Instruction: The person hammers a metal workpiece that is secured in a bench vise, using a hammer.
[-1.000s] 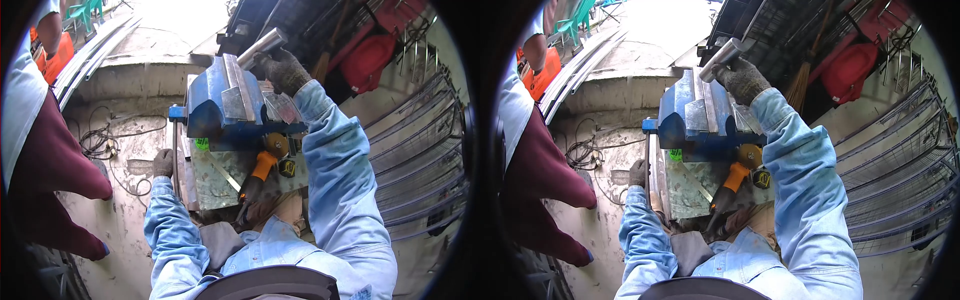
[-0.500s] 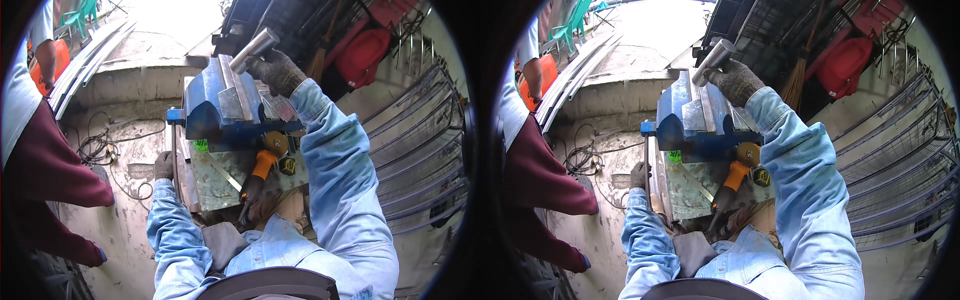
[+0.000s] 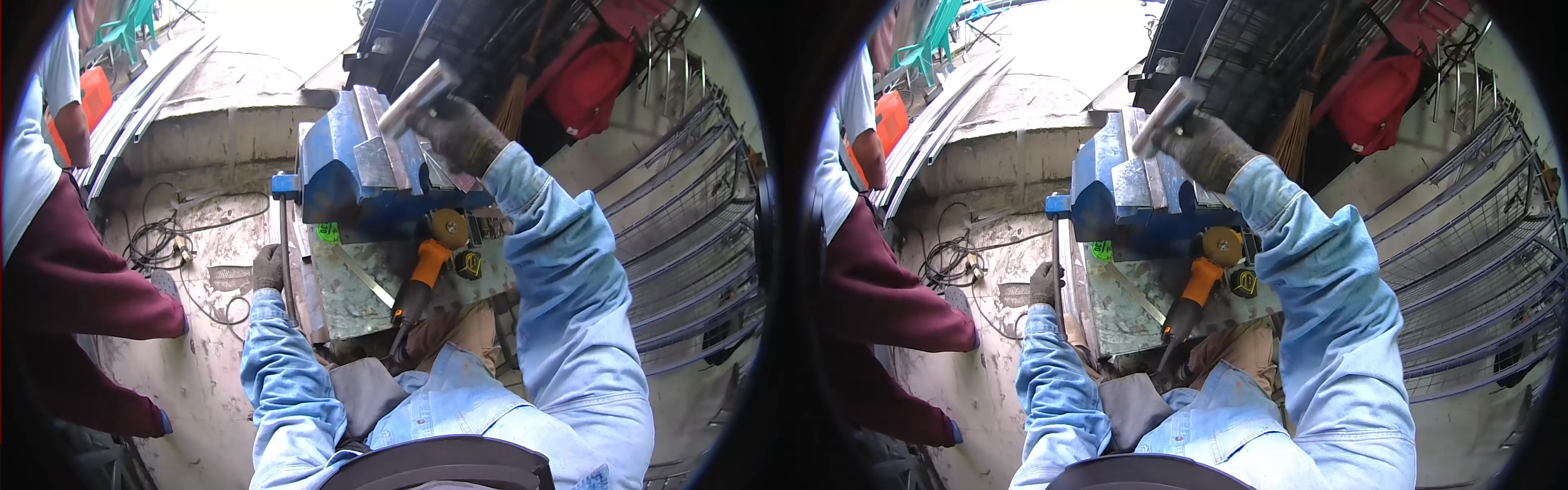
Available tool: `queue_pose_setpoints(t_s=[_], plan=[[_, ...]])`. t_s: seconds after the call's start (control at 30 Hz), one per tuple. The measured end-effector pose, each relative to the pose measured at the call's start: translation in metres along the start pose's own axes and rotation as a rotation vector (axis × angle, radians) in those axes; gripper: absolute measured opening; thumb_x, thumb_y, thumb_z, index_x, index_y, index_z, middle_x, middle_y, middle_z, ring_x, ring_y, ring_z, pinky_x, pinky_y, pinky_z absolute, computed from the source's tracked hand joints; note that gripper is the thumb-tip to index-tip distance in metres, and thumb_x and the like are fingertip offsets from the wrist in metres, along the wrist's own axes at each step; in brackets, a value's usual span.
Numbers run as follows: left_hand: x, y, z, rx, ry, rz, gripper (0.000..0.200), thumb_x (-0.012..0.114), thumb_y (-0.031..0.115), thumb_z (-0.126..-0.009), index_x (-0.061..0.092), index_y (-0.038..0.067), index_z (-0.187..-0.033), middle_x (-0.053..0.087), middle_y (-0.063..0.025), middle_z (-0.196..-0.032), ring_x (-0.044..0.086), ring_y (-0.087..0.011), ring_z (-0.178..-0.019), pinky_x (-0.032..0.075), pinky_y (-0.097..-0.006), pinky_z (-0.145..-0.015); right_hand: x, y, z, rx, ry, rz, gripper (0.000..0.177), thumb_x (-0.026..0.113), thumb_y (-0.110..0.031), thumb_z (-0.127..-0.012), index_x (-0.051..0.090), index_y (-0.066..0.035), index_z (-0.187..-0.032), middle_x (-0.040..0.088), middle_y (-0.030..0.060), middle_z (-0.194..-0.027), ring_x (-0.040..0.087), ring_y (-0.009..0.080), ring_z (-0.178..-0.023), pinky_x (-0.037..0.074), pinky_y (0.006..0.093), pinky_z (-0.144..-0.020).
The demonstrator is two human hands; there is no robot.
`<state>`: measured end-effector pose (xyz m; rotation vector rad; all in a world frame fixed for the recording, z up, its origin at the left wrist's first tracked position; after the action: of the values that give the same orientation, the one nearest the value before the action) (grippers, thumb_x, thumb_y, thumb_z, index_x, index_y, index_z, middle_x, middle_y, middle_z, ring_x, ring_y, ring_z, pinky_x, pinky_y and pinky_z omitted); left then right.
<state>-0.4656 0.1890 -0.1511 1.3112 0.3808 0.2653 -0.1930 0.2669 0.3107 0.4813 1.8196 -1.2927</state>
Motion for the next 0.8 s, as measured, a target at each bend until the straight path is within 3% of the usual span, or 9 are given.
queue_pose_setpoints(t_s=[0.07, 0.2, 0.23, 0.27, 0.37, 0.47, 0.6, 0.7, 0.8], plan=[[0.001, 0.0, -0.004, -0.016, -0.022, 0.043, 0.034, 0.066, 0.033, -0.089, 0.071, 0.001, -0.101, 0.072, -0.0113, -0.088, 0.066, -0.0177, -0.083, 0.052, -0.0326, -0.078, 0.015, -0.008, 0.018, -0.165, -0.123, 0.452, 0.039, 0.055, -0.037, -0.096, 0.063, -0.004, -0.117, 0.067, 0.0212, -0.109, 0.064, 0.0358, -0.106, 0.049, 0.0401, -0.095], [0.006, 0.01, 0.004, -0.026, -0.064, 0.081, 0.032, 0.068, 0.03, -0.088, 0.071, 0.002, -0.1, 0.07, -0.0085, -0.079, 0.064, -0.0146, -0.067, 0.051, -0.0316, -0.063, 0.004, 0.002, 0.017, -0.056, -0.079, 0.024, 0.038, 0.056, -0.034, -0.096, 0.06, -0.007, -0.123, 0.067, 0.0195, -0.111, 0.063, 0.0329, -0.109, 0.048, 0.0403, -0.097], [0.006, 0.004, 0.0, -0.004, -0.054, 0.071, 0.03, 0.069, 0.029, -0.087, 0.071, 0.002, -0.1, 0.069, -0.0081, -0.075, 0.061, -0.0136, -0.061, 0.05, -0.0309, -0.058, 0.012, 0.005, 0.014, -0.247, -0.11, 0.306, 0.037, 0.057, -0.033, -0.096, 0.06, -0.006, -0.122, 0.067, 0.0185, -0.112, 0.063, 0.031, -0.109, 0.048, 0.0394, -0.097], [0.006, 0.001, -0.004, 0.005, -0.057, 0.069, 0.03, 0.069, 0.029, -0.087, 0.071, 0.002, -0.1, 0.069, -0.0081, -0.075, 0.061, -0.0136, -0.061, 0.05, -0.0309, -0.058, 0.01, -0.03, 0.038, 0.009, -0.2, 0.336, 0.035, 0.056, -0.032, -0.096, 0.063, -0.006, -0.119, 0.067, 0.0183, -0.112, 0.064, 0.0307, -0.108, 0.049, 0.0397, -0.094], [0.007, -0.02, -0.017, -0.005, -0.03, 0.103, 0.031, 0.07, 0.029, -0.087, 0.071, 0.002, -0.101, 0.068, -0.0083, -0.075, 0.062, -0.0141, -0.064, 0.05, -0.0307, -0.06, 0.006, -0.023, 0.04, 0.0, -0.191, 0.409, 0.034, 0.056, -0.031, -0.095, 0.064, -0.007, -0.118, 0.067, 0.0183, -0.112, 0.064, 0.0311, -0.108, 0.049, 0.0413, -0.093], [0.007, -0.016, -0.015, 0.062, 0.01, 0.056, 0.015, 0.067, 0.017, -0.088, 0.067, 0.005, -0.097, 0.065, -0.0044, -0.077, 0.059, -0.0117, -0.056, 0.049, -0.0252, -0.047, 0.009, 0.001, 0.037, 0.012, -0.121, -0.029, 0.034, 0.056, -0.032, -0.094, 0.066, -0.007, -0.115, 0.066, 0.0193, -0.113, 0.064, 0.0329, -0.108, 0.048, 0.0447, -0.096], [0.011, -0.01, -0.013, -0.059, -0.079, 0.139, 0.017, 0.065, 0.02, -0.089, 0.066, 0.004, -0.096, 0.066, -0.005, -0.077, 0.061, -0.0122, -0.057, 0.05, -0.0259, -0.048, 0.014, -0.017, 0.044, -0.067, -0.276, 0.422, 0.028, 0.062, -0.018, -0.096, 0.062, 0.0, -0.117, 0.069, 0.0099, -0.096, 0.064, 0.0152, -0.087, 0.052, 0.0326, -0.078], [0.011, -0.017, -0.008, -0.001, -0.056, 0.11, 0.018, 0.065, 0.02, -0.09, 0.066, 0.004, -0.098, 0.066, -0.0052, -0.077, 0.061, -0.0124, -0.057, 0.05, -0.0254, -0.048, 0.007, -0.008, 0.045, 0.007, -0.087, -0.08, 0.028, 0.065, -0.02, -0.093, 0.065, 0.0, -0.112, 0.069, 0.0124, -0.096, 0.066, 0.019, -0.088, 0.052, 0.0336, -0.078], [0.009, -0.011, -0.019, 0.02, -0.034, 0.101, 0.019, 0.065, 0.019, -0.089, 0.066, 0.003, -0.098, 0.066, -0.0055, -0.079, 0.061, -0.0125, -0.058, 0.051, -0.0252, -0.049, 0.016, -0.02, 0.049, -0.173, -0.208, 0.341, 0.03, 0.062, -0.026, -0.092, 0.068, -0.001, -0.107, 0.07, 0.0183, -0.092, 0.069, 0.0294, -0.089, 0.054, 0.0391, -0.08]])
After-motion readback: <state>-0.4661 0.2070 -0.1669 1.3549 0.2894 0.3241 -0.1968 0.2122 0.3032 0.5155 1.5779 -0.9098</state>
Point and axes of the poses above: each hand's wrist, its own z-axis away from the middle knuckle, its own x-axis out of the palm, y = z × x, the point moved 5 cm from there along -z, towards the middle knuckle
